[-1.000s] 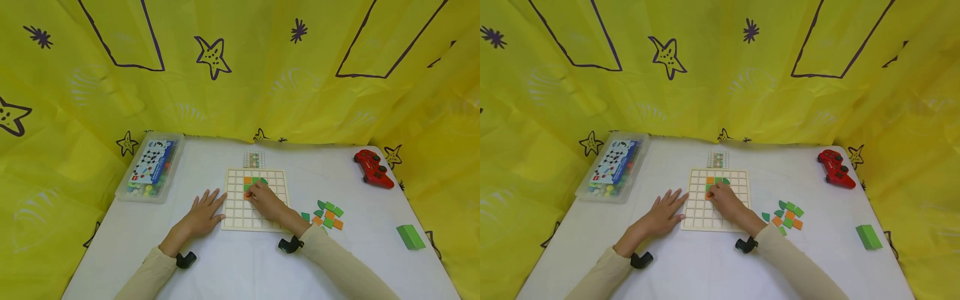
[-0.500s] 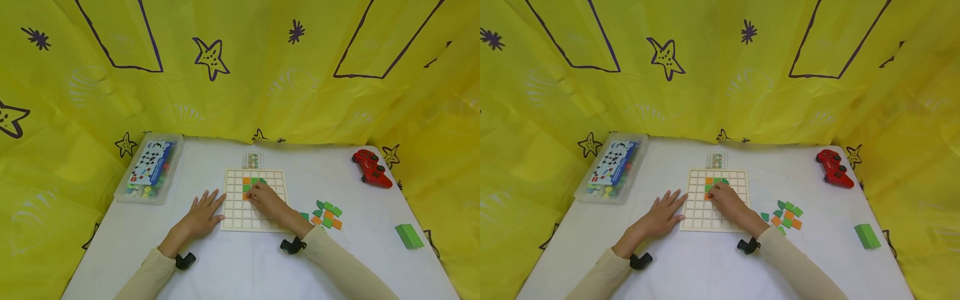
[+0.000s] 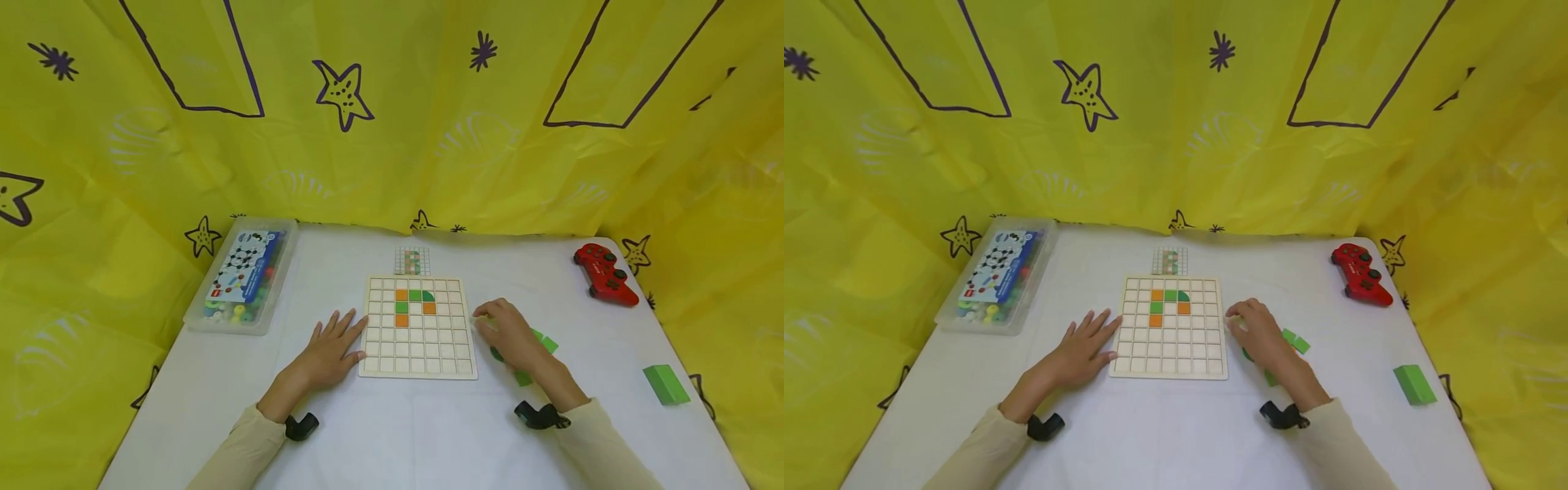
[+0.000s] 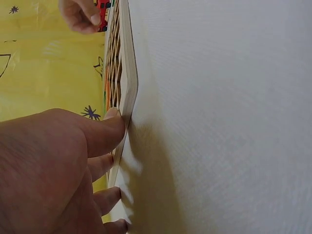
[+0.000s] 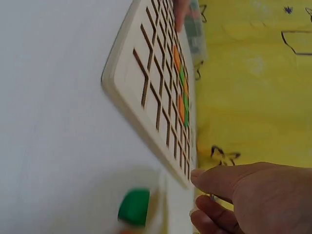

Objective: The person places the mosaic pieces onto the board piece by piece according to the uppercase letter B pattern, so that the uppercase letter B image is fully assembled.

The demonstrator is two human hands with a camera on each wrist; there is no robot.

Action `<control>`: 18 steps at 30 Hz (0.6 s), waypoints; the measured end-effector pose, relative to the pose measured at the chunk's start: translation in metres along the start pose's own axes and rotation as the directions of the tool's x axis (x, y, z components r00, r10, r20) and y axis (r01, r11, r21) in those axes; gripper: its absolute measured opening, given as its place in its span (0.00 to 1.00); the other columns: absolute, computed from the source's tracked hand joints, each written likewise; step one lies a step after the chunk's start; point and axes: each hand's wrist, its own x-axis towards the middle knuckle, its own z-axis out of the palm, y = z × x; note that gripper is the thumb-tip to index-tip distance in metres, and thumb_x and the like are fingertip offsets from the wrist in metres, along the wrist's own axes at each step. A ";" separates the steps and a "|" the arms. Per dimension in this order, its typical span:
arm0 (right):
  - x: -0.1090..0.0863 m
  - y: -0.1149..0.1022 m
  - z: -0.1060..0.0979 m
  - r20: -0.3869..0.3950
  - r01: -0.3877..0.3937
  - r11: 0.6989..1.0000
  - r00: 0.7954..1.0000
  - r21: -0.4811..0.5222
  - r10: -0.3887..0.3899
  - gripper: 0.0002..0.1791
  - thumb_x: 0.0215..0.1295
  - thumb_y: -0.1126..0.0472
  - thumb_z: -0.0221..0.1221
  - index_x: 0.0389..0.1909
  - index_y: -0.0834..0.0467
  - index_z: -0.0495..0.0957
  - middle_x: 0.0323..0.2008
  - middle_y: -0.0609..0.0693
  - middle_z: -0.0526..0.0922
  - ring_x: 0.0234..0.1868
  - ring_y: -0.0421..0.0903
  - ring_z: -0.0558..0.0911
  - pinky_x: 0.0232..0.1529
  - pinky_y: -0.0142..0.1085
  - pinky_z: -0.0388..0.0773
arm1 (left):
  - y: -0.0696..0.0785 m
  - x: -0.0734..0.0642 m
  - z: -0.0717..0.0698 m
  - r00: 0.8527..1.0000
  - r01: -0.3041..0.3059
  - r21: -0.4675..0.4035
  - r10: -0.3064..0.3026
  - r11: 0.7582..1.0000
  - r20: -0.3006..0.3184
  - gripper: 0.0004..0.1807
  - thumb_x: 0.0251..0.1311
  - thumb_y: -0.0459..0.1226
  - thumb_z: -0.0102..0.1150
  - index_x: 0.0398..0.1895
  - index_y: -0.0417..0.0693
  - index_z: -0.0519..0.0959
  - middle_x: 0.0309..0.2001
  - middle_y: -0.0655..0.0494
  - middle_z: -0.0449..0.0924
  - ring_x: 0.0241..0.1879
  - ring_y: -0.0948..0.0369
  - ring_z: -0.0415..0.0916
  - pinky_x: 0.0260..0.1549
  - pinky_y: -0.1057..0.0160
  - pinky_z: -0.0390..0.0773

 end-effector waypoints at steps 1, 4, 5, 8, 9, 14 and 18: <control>-0.005 0.007 -0.007 0.000 -0.019 1.000 1.000 -0.002 0.019 0.12 0.76 0.65 0.61 0.55 0.64 0.82 0.55 0.61 0.79 0.58 0.61 0.78 0.60 0.60 0.76 | 0.000 -0.001 0.000 1.000 0.002 -0.001 -0.002 1.000 0.001 0.37 0.80 0.50 0.51 0.86 0.54 0.54 0.86 0.45 0.44 0.85 0.38 0.35 0.77 0.28 0.39; -0.018 0.029 -0.026 0.014 -0.086 0.996 0.996 -0.019 0.086 0.14 0.76 0.64 0.62 0.57 0.65 0.79 0.58 0.67 0.77 0.59 0.66 0.76 0.60 0.64 0.74 | 0.000 -0.002 -0.001 1.000 0.005 0.001 -0.005 1.000 -0.001 0.37 0.80 0.50 0.52 0.86 0.53 0.55 0.86 0.45 0.44 0.84 0.37 0.36 0.77 0.28 0.39; -0.022 0.035 -0.032 0.024 -0.113 0.993 0.993 -0.030 0.113 0.16 0.75 0.63 0.62 0.58 0.66 0.78 0.59 0.69 0.75 0.59 0.67 0.75 0.60 0.65 0.73 | 0.000 -0.003 -0.001 1.000 0.007 -0.003 -0.007 1.000 -0.002 0.37 0.80 0.50 0.52 0.86 0.53 0.55 0.86 0.45 0.45 0.84 0.37 0.36 0.77 0.28 0.39; -0.033 0.052 -0.046 0.054 -0.176 0.982 0.982 -0.062 0.179 0.20 0.74 0.59 0.64 0.58 0.68 0.77 0.59 0.74 0.73 0.59 0.71 0.72 0.57 0.68 0.71 | 0.000 -0.003 -0.002 1.000 0.007 -0.013 -0.007 1.000 -0.006 0.37 0.80 0.49 0.53 0.86 0.53 0.56 0.86 0.44 0.46 0.84 0.37 0.37 0.77 0.28 0.39; -0.037 0.057 -0.049 0.064 -0.194 0.979 0.978 -0.066 0.198 0.20 0.74 0.59 0.64 0.58 0.68 0.77 0.58 0.74 0.73 0.59 0.71 0.72 0.57 0.68 0.71 | 0.001 -0.003 -0.002 1.000 0.007 -0.013 -0.007 1.000 -0.003 0.37 0.80 0.49 0.52 0.86 0.53 0.55 0.86 0.45 0.45 0.84 0.37 0.36 0.77 0.28 0.39; -0.047 0.073 -0.055 0.062 -0.216 0.976 0.974 -0.031 0.218 0.19 0.75 0.59 0.64 0.55 0.71 0.78 0.52 0.71 0.77 0.53 0.67 0.79 0.55 0.62 0.78 | 0.002 -0.002 -0.002 1.000 -0.001 -0.005 0.001 1.000 -0.005 0.36 0.80 0.50 0.52 0.86 0.53 0.55 0.86 0.45 0.45 0.84 0.38 0.36 0.77 0.28 0.39; -0.045 0.078 -0.053 0.038 -0.236 0.972 0.971 0.001 0.235 0.19 0.76 0.60 0.62 0.56 0.71 0.77 0.51 0.70 0.78 0.53 0.66 0.80 0.55 0.60 0.79 | 0.003 -0.001 -0.001 1.000 0.007 0.003 -0.007 1.000 -0.003 0.37 0.80 0.50 0.52 0.86 0.54 0.55 0.86 0.45 0.45 0.85 0.38 0.36 0.77 0.28 0.39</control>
